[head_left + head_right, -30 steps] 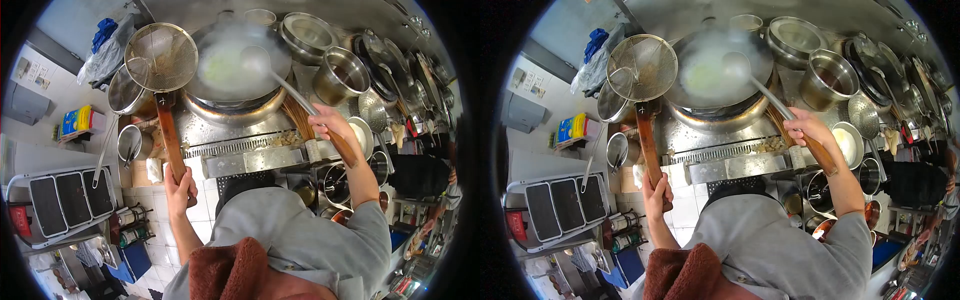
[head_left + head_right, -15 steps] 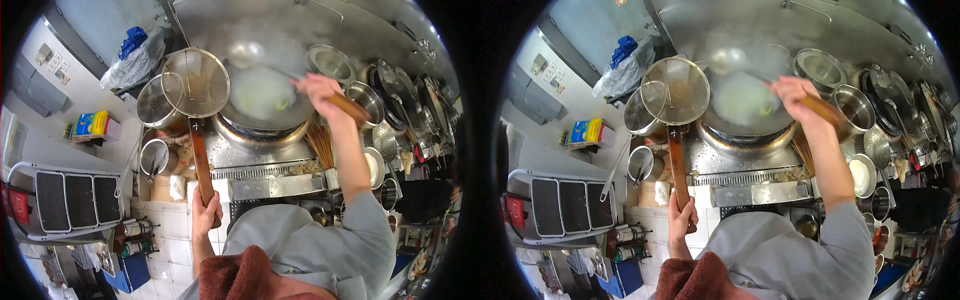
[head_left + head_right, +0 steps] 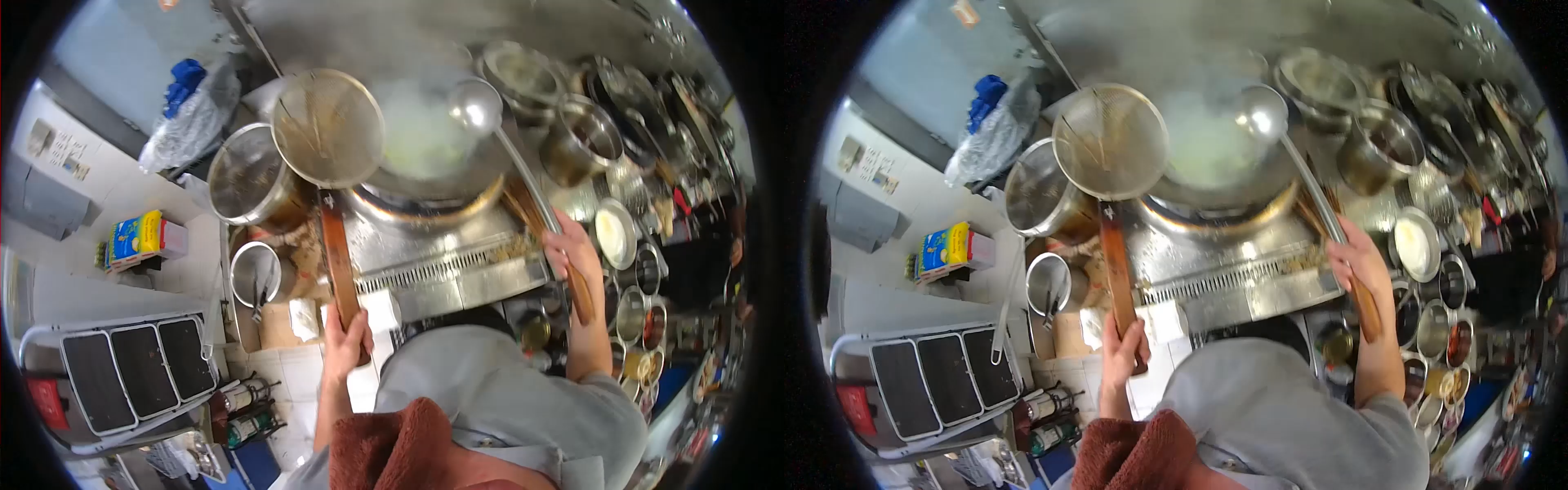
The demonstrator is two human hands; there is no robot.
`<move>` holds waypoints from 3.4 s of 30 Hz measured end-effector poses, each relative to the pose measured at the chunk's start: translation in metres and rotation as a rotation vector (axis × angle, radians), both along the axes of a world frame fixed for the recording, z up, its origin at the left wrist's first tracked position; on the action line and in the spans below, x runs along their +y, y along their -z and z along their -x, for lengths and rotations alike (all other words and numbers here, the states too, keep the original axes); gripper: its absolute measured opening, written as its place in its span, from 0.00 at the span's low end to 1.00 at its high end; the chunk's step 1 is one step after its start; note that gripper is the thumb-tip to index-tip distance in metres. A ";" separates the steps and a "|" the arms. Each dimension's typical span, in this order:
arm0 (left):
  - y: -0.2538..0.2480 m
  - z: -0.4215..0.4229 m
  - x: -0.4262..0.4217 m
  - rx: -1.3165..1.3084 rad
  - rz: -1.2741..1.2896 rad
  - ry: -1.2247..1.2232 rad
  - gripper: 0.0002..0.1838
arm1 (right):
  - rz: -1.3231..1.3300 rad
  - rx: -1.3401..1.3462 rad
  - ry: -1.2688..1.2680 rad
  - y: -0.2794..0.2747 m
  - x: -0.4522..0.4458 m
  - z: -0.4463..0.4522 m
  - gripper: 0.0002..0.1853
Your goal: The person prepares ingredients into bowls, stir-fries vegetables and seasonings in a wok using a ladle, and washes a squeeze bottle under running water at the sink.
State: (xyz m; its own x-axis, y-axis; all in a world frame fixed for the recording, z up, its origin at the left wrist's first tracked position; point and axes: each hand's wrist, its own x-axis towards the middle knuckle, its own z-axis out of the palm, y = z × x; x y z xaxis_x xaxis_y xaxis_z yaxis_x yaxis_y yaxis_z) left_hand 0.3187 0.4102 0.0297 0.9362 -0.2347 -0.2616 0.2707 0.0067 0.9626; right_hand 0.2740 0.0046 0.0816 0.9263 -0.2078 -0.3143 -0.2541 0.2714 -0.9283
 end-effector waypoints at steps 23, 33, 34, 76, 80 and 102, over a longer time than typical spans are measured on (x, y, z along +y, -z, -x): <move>0.014 0.034 -0.068 -0.097 0.092 -0.238 0.18 | -1.385 -0.012 -0.427 -0.027 -0.038 -0.147 0.26; 0.020 0.054 -0.064 -0.040 0.161 -0.261 0.18 | 0.390 -0.204 -0.170 -0.013 -0.056 -0.127 0.27; 0.018 0.052 -0.062 -0.026 0.174 -0.256 0.18 | 0.353 -0.157 -0.205 -0.007 -0.059 -0.098 0.29; 0.072 0.105 0.112 0.502 -0.308 0.149 0.18 | 0.387 -0.064 -0.346 0.055 -0.006 -0.143 0.34; 0.093 0.049 0.136 -0.045 -1.005 0.010 0.34 | 0.448 0.062 -0.381 0.014 0.011 -0.104 0.37; 0.055 -0.020 0.001 0.399 1.335 0.057 0.32 | 0.755 -0.243 0.160 0.144 0.025 -0.001 0.37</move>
